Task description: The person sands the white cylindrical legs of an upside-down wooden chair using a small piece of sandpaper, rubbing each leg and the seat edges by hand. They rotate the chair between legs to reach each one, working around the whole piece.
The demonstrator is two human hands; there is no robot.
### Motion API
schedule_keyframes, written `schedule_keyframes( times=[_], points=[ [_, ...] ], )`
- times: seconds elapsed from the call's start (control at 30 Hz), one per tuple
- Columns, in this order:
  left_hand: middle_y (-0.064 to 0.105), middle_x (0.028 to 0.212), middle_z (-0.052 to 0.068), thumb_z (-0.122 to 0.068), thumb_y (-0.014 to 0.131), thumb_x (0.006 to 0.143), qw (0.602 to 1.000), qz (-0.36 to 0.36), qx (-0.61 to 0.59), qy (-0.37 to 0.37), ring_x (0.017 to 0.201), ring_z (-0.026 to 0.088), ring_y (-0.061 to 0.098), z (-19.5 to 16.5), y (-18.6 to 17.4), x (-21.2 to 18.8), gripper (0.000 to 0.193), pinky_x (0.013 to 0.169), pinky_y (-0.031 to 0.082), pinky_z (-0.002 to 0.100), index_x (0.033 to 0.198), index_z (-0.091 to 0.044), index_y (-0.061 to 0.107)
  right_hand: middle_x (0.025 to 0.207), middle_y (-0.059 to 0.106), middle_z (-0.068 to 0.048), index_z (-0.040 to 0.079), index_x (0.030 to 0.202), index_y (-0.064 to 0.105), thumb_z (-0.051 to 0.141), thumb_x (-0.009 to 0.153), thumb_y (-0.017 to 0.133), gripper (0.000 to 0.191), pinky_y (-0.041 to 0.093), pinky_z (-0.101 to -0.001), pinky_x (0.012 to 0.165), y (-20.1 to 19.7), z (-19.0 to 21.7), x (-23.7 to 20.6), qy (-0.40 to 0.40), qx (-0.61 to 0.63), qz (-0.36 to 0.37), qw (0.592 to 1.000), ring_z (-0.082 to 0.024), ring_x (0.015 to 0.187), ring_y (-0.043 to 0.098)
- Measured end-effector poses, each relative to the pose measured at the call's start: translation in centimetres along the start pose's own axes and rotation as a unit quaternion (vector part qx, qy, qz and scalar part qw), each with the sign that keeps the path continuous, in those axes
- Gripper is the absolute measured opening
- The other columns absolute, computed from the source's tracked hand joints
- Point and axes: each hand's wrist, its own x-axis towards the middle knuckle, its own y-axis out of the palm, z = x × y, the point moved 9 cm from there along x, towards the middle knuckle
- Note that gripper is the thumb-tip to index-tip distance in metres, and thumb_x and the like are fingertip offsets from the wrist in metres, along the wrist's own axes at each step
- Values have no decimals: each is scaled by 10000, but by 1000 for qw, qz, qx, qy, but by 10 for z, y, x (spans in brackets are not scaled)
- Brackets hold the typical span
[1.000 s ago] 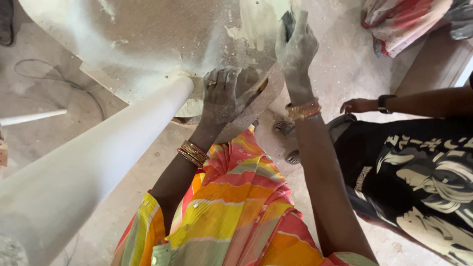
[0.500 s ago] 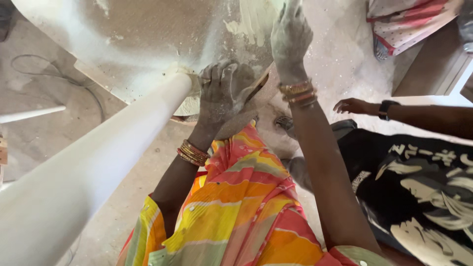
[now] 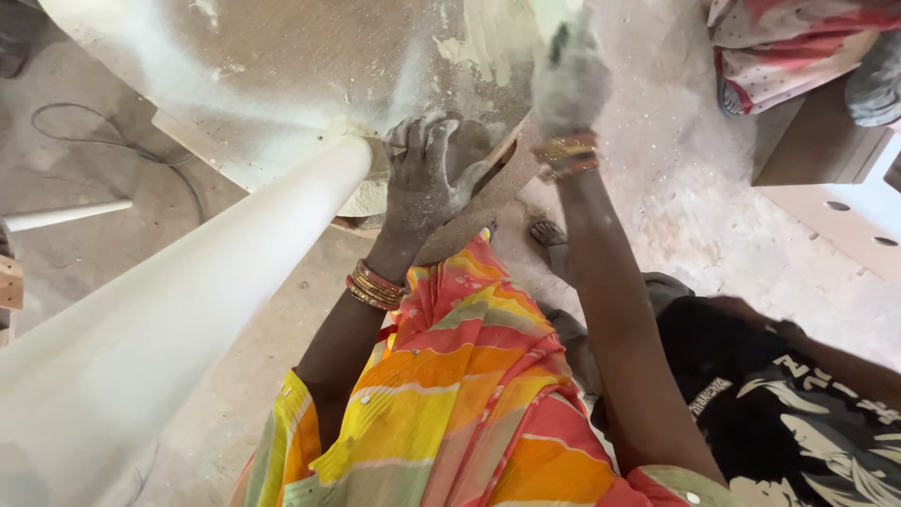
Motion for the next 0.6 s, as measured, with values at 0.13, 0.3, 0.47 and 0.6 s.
schedule_keyframes(
  times=[0.13, 0.3, 0.47, 0.6],
  points=[
    [507, 1351, 151, -397, 807, 894, 1000, 13, 9, 1, 1274, 346, 473, -4, 1, 2, 623, 1117, 340, 548, 1320, -33, 535, 1153, 782, -96, 30, 1417, 517, 153, 1037, 816, 499, 626, -270, 824, -34, -51, -30, 26, 331, -35, 943, -153, 979, 793],
    [502, 1366, 150, -397, 789, 909, 1000, 19, -8, 5, 1308, 349, 453, -7, 1, 1, 626, 1139, 335, 545, 1344, -31, 527, 1091, 725, -155, -39, 1289, 500, 1, 994, 784, 411, 699, -296, 770, -40, -77, -45, 89, 487, -45, 868, -157, 899, 773],
    [490, 1353, 154, -390, 797, 946, 999, -2, 16, 27, 1289, 355, 463, -6, 1, -1, 578, 1134, 339, 565, 1315, -44, 518, 909, 774, -96, -39, 1154, 689, 38, 991, 766, 196, 618, -257, 641, -3, -69, -51, 180, 487, 12, 855, -138, 732, 736],
    [496, 1344, 157, -348, 822, 896, 999, -20, 21, 27, 1269, 379, 466, -4, 1, -2, 580, 1112, 347, 575, 1294, -54, 519, 885, 731, -66, -40, 1129, 514, 7, 961, 747, 291, 591, -221, 644, -1, -46, -56, 107, 530, 6, 841, -104, 763, 716]
  ],
)
